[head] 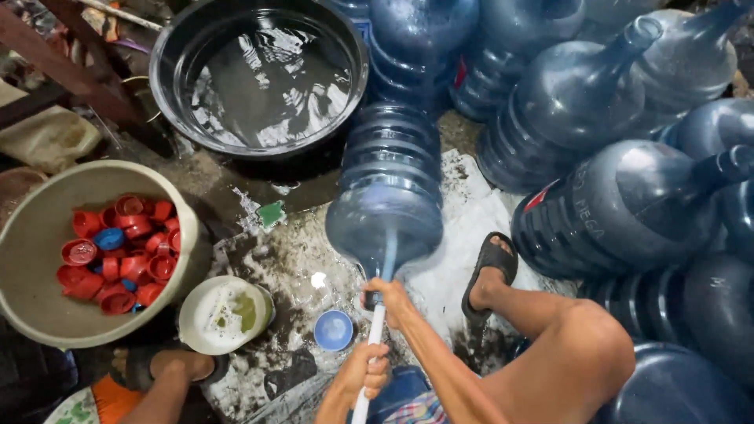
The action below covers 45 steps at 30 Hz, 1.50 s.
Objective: Cleaning the interior of a large plastic water jug using water and a scrubbing tool
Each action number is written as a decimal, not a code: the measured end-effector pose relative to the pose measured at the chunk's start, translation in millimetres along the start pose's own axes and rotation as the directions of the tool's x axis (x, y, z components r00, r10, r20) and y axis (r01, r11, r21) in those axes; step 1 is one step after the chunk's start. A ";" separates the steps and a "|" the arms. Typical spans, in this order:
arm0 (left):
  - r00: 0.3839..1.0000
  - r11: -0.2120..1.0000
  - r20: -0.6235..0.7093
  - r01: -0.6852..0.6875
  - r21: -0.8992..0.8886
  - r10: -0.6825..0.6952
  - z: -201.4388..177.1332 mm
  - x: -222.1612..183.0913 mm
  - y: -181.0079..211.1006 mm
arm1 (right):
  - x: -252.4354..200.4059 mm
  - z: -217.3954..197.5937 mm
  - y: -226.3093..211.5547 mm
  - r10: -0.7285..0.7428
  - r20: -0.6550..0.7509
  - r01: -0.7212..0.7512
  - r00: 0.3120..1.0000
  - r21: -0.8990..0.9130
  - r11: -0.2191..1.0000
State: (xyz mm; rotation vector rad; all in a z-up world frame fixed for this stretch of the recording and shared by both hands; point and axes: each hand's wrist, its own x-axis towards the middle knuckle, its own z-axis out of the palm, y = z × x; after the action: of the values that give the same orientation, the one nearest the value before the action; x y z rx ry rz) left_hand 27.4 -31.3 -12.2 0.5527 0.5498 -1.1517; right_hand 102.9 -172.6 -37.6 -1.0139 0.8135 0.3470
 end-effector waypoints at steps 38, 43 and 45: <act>0.722 0.445 -0.321 0.020 0.895 0.613 25.3 -4.5 16.3 | 8.6 11.5 19.5 0.096 0.529 -0.399 0.843 0.496 0.771; 0.659 0.320 -0.355 0.180 0.930 0.663 44.4 -35.2 -18.5 | 5.7 11.9 15.6 0.140 0.521 -0.427 0.842 0.484 0.764; 0.625 0.260 -0.359 0.247 0.933 0.693 51.4 -45.2 -29.1 | 4.9 11.8 17.8 0.122 0.533 -0.426 0.837 0.497 0.756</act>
State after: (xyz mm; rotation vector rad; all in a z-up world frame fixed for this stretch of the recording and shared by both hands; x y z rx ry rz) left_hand -8.0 -43.2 52.2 2.2627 0.3326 -0.7331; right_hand 100.5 -154.0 -48.8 -0.1707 0.5619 0.5312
